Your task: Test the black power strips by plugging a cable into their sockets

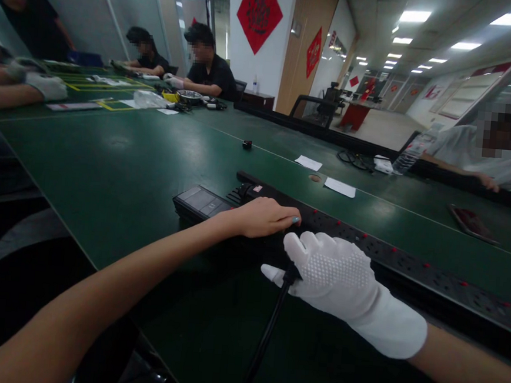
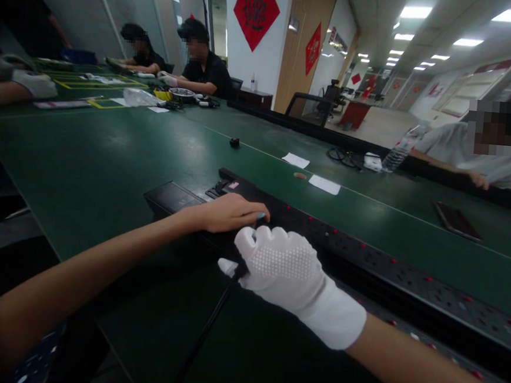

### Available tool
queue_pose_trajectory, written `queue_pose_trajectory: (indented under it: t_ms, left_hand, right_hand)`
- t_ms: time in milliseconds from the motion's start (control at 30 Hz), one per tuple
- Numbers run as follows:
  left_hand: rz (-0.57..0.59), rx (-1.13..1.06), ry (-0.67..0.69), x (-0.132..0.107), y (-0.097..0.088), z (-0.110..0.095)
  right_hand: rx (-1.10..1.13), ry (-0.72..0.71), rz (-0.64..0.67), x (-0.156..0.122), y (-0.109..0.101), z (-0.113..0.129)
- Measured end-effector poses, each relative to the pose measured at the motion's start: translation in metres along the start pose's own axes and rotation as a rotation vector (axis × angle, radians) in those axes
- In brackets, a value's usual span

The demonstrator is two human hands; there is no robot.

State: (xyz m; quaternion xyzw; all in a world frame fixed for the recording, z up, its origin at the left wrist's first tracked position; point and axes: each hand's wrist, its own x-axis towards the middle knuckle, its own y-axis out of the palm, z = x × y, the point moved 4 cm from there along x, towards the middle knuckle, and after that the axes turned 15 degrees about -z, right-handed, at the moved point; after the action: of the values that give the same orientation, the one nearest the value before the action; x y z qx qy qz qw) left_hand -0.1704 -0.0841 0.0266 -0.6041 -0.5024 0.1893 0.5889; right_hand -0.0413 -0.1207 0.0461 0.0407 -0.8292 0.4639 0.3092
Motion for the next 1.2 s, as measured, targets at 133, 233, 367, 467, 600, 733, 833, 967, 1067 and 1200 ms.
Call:
queue_pose_trajectory:
  t_ms: [133, 233, 367, 467, 600, 733, 833, 967, 1067, 1200]
  left_hand:
    - [0.011, -0.023, 0.003, 0.000, 0.001, 0.001]
    - [0.018, -0.023, -0.013, -0.001, 0.001, 0.002]
    - [0.018, -0.032, 0.013, 0.000, 0.002, 0.000]
    - [0.020, -0.048, 0.036, 0.000, 0.002, -0.001]
    - [0.025, -0.100, 0.011, -0.002, 0.003, 0.000]
    - [0.056, -0.139, 0.001, -0.003, 0.006, 0.002]
    - [0.068, -0.118, 0.003, -0.002, 0.007, 0.005]
    - [0.071, -0.123, 0.004, -0.002, 0.007, 0.005]
    - [0.066, -0.140, -0.005, -0.002, 0.007, 0.005]
    - [0.057, -0.145, -0.012, -0.003, 0.007, 0.005]
  right_hand:
    - [0.015, -0.002, 0.024, -0.001, 0.000, 0.003]
    - [0.076, 0.000, 0.093, -0.001, 0.003, 0.002]
    - [0.129, -0.030, 0.097, -0.001, 0.005, -0.002]
    - [0.170, -0.014, 0.037, -0.003, 0.009, -0.006]
    - [0.204, 0.064, -0.050, -0.006, 0.013, -0.010]
    - [0.240, 0.074, -0.032, -0.005, 0.014, -0.011]
    - [0.347, 0.111, -0.025, -0.005, 0.015, -0.014]
    - [0.412, 0.214, -0.011, -0.005, 0.020, -0.019]
    - [0.265, 0.254, 0.086, -0.004, 0.022, -0.017]
    - [0.160, 0.248, 0.166, -0.002, 0.017, -0.012]
